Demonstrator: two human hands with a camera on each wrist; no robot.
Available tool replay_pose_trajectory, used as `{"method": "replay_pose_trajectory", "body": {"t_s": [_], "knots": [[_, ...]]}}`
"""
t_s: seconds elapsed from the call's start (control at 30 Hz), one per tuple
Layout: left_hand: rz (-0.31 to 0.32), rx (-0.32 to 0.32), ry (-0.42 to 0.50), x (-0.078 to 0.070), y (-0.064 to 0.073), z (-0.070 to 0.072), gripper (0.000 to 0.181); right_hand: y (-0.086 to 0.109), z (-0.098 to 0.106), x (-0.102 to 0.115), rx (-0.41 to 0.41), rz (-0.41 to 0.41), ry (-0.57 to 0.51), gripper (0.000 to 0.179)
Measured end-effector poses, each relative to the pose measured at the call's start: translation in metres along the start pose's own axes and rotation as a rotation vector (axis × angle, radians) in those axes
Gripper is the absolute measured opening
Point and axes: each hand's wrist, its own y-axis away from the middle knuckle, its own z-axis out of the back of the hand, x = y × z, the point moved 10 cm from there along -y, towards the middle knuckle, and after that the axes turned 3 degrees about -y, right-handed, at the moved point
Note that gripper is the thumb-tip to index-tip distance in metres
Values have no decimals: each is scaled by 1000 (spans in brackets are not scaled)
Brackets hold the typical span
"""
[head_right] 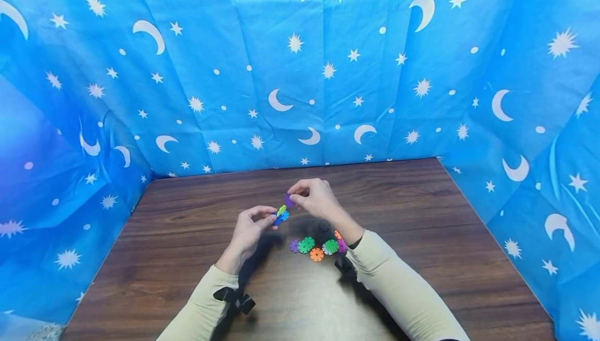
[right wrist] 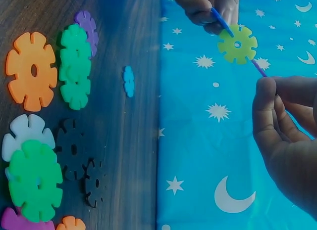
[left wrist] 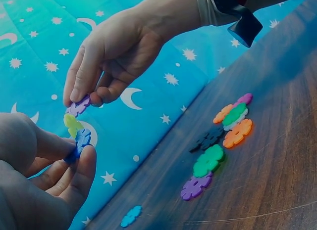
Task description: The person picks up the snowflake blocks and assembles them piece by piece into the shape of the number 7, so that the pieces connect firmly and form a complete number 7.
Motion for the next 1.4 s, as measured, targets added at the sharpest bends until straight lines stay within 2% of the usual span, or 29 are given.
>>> {"method": "replay_pose_trajectory", "body": {"t_s": [0.5, 0.73, 1.0, 1.4], "knots": [[-9, 17, -13, 0, 0, -2, 17, -1, -4, -9, 10, -32, -44, 7], [14, 15, -12, 2, 0, -1, 16, -1, -6, -11, 7, -26, -42, 6], [-16, 23, -22, 0, 1, -2, 17, -2, -6, -12, 11, -35, -69, 6], [12, 26, -35, 0, 3, -5, 16, 1, -5, -13, 5, -49, -107, 7]]}}
